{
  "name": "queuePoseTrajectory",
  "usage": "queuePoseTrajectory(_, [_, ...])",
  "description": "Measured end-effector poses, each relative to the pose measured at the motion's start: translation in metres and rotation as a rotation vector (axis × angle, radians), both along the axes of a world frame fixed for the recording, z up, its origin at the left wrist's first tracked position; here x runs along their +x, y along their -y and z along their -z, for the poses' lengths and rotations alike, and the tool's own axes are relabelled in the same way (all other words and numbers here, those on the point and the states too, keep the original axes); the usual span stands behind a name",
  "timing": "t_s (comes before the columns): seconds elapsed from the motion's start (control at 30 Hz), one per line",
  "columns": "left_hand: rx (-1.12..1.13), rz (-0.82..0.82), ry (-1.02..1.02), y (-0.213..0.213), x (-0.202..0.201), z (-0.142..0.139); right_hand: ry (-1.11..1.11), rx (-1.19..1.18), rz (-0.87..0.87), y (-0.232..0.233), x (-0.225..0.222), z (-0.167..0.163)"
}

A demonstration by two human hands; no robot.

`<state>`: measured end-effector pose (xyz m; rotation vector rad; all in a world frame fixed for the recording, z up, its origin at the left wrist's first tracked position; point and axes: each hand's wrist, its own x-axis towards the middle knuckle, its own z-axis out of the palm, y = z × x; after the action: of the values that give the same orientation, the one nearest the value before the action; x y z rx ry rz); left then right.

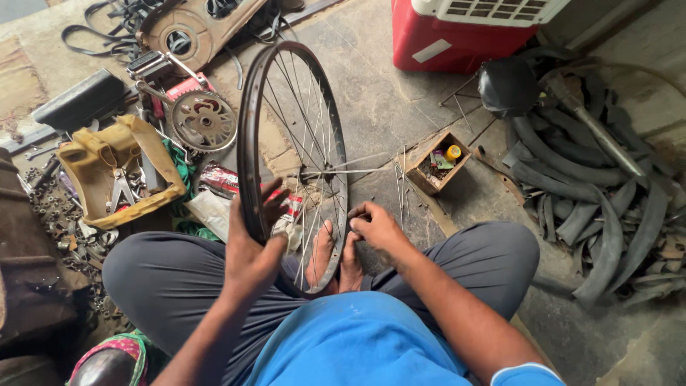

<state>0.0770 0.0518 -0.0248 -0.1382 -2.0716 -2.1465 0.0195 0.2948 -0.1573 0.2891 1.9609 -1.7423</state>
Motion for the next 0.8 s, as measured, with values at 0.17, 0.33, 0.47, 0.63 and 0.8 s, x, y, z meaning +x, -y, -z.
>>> queuePoseTrajectory(0.17, [0.043, 0.05, 0.196, 0.02, -0.035, -0.022, -0.089, 0.018, -0.084, 0.006, -0.005, -0.034])
queuePoseTrajectory(0.33, [-0.06, 0.02, 0.243, 0.029, -0.047, -0.023, -0.161, -0.014, -0.13, 0.043, -0.023, -0.093])
queuePoseTrajectory(0.47, [-0.246, -0.033, 0.005, 0.032, -0.046, -0.017, -0.407, -0.102, -0.117, 0.072, -0.036, -0.12])
queuePoseTrajectory(0.63, [-0.187, -0.122, -0.009, 0.032, -0.039, -0.018, -1.2, 0.206, -0.161, 0.097, -0.045, -0.13])
queuePoseTrajectory(0.8, [-0.239, -0.325, -0.132, 0.031, -0.028, -0.02, -1.234, 0.241, -0.144, 0.115, -0.05, -0.126])
